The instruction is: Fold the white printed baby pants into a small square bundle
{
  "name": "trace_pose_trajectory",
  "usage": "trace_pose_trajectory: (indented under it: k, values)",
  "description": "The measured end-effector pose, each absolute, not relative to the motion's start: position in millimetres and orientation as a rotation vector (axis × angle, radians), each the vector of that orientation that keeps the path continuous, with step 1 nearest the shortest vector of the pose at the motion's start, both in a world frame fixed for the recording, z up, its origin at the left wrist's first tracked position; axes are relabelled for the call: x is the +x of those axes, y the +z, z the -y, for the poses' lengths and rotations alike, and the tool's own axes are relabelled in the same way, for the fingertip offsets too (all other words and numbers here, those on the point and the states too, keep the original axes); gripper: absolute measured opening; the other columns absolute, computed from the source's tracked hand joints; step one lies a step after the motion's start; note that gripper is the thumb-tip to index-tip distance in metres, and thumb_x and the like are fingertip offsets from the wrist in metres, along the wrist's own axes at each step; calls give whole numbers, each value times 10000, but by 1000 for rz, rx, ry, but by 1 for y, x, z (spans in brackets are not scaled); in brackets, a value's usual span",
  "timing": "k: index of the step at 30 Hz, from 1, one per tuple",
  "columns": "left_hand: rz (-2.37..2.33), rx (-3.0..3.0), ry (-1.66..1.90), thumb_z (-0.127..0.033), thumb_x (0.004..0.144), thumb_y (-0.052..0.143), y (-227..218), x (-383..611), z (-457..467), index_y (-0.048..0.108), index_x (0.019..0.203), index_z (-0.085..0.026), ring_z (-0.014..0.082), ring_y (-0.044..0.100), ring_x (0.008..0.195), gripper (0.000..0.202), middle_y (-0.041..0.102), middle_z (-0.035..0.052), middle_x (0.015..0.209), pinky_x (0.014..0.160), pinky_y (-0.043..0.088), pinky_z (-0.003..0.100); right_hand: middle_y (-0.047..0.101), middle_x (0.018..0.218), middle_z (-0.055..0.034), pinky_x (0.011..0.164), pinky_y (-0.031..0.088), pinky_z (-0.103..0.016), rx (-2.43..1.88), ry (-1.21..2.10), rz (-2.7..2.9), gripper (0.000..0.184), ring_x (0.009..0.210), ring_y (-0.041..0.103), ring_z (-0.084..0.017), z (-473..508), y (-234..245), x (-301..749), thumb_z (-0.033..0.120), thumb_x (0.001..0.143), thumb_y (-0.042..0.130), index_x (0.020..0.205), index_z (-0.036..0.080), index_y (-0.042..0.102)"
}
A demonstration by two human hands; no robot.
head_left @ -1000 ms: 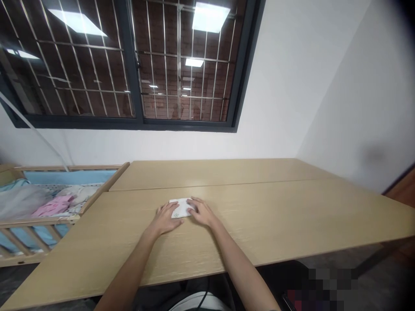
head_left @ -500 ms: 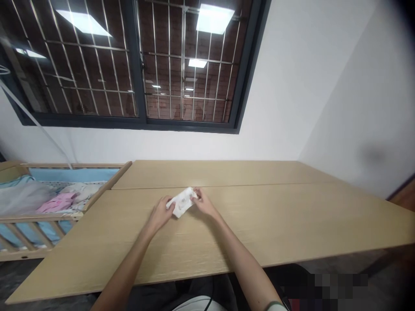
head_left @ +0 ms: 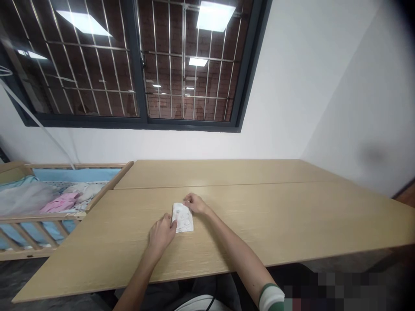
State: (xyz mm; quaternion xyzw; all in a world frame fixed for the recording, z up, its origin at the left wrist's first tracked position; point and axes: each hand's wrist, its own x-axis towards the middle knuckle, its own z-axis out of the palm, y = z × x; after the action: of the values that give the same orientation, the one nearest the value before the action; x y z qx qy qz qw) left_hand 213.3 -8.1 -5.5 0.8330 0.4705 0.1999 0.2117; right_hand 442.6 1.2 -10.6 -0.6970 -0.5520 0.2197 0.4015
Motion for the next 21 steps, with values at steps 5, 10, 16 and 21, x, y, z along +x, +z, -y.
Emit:
trace_pose_trajectory:
  k: [5, 10, 16, 21]
  values:
    - [-1273, 2639, 696, -433, 983, 383, -3, 216, 50, 555, 1288, -108, 340, 553, 1203, 478, 593, 202, 1317, 1015, 418, 437, 560, 1417, -154, 1105, 411, -436, -1628, 356, 1665, 468, 1300, 536, -254, 23, 17, 423, 436, 993, 482, 1376, 174, 532]
    - [-1186, 2800, 736, -435, 967, 411, -26, 225, 88, 567, 1357, -92, 368, 489, 1296, 542, 562, 210, 1400, 1059, 397, 479, 354, 1609, -40, 1241, 202, -415, -1417, 452, 2201, 538, 1505, 276, -228, 71, 40, 380, 490, 1044, 355, 1525, 260, 421]
    - [-1129, 2803, 632, -386, 970, 394, -38, 229, 94, 658, 1281, -92, 374, 567, 1185, 503, 656, 214, 1272, 1058, 398, 524, 325, 1611, 22, 1256, 146, -378, -1397, 613, 2350, 537, 1516, 247, -187, 89, 27, 371, 517, 1054, 310, 1551, 321, 356]
    - [-1218, 2780, 714, -452, 978, 368, -40, 233, 92, 579, 1357, -50, 390, 436, 1368, 591, 548, 258, 1408, 1079, 390, 532, 298, 1618, 21, 1265, 90, -399, -1514, 595, 2284, 556, 1531, 193, -195, 65, 17, 399, 533, 1049, 302, 1556, 306, 341]
